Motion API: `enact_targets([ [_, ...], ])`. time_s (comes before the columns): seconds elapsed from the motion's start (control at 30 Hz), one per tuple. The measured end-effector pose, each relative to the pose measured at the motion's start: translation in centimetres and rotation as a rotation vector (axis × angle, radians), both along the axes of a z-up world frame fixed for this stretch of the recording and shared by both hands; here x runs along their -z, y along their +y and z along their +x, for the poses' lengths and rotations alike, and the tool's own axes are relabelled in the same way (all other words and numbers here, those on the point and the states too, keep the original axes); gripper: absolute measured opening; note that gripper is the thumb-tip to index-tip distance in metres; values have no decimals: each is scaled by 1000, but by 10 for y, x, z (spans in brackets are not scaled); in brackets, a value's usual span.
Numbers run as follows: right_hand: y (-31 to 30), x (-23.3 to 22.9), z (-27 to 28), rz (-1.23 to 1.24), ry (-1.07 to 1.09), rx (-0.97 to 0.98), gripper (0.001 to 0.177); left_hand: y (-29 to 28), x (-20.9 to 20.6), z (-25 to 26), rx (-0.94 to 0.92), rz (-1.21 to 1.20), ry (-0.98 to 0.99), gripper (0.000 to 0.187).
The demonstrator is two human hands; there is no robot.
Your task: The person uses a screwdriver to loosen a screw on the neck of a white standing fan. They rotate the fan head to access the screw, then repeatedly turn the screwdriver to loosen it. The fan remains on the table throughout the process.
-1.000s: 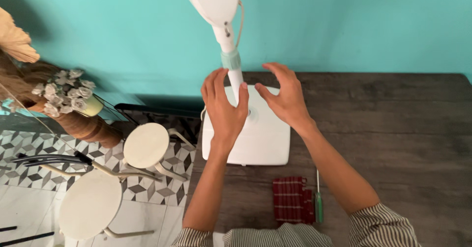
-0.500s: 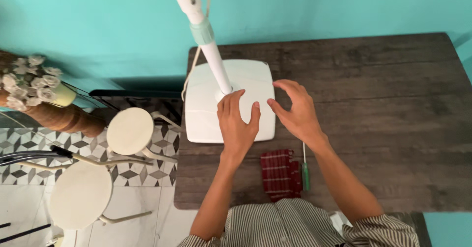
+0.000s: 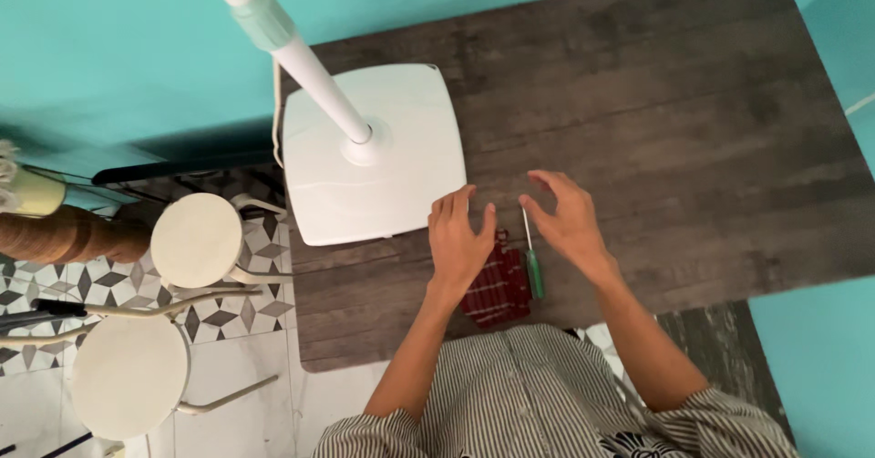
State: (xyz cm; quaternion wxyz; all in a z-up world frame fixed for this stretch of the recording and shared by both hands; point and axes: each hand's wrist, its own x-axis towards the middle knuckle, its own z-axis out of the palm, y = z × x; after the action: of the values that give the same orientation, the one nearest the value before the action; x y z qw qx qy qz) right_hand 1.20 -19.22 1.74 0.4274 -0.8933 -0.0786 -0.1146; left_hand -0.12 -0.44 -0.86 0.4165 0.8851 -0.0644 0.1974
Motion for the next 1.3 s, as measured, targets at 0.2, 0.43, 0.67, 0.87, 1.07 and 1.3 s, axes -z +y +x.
enact_targets([
  [0.2, -34, 50, -20, -14, 82, 105, 41, -23, 54, -8, 65, 58, 153, 33],
  [0.43, -59, 95, -41, 3, 243, 177, 44, -55, 125, -15, 205, 231, 350, 26],
  [0.67, -72, 128, -57, 17, 357, 226, 44, -94, 183, -31, 287, 398, 565, 30],
  [0.87, -77, 151, -66, 24, 395, 248, 46, -110, 198, -30, 278, 433, 667, 57],
  [1.07, -77, 158, -74, -44, 381, 234, 46, -115, 213, -31, 290, 448, 700, 50],
  [1.3, -78, 147, -79, 5, 489, 214, 45, -111, 211, -24, 334, 328, 849, 31],
])
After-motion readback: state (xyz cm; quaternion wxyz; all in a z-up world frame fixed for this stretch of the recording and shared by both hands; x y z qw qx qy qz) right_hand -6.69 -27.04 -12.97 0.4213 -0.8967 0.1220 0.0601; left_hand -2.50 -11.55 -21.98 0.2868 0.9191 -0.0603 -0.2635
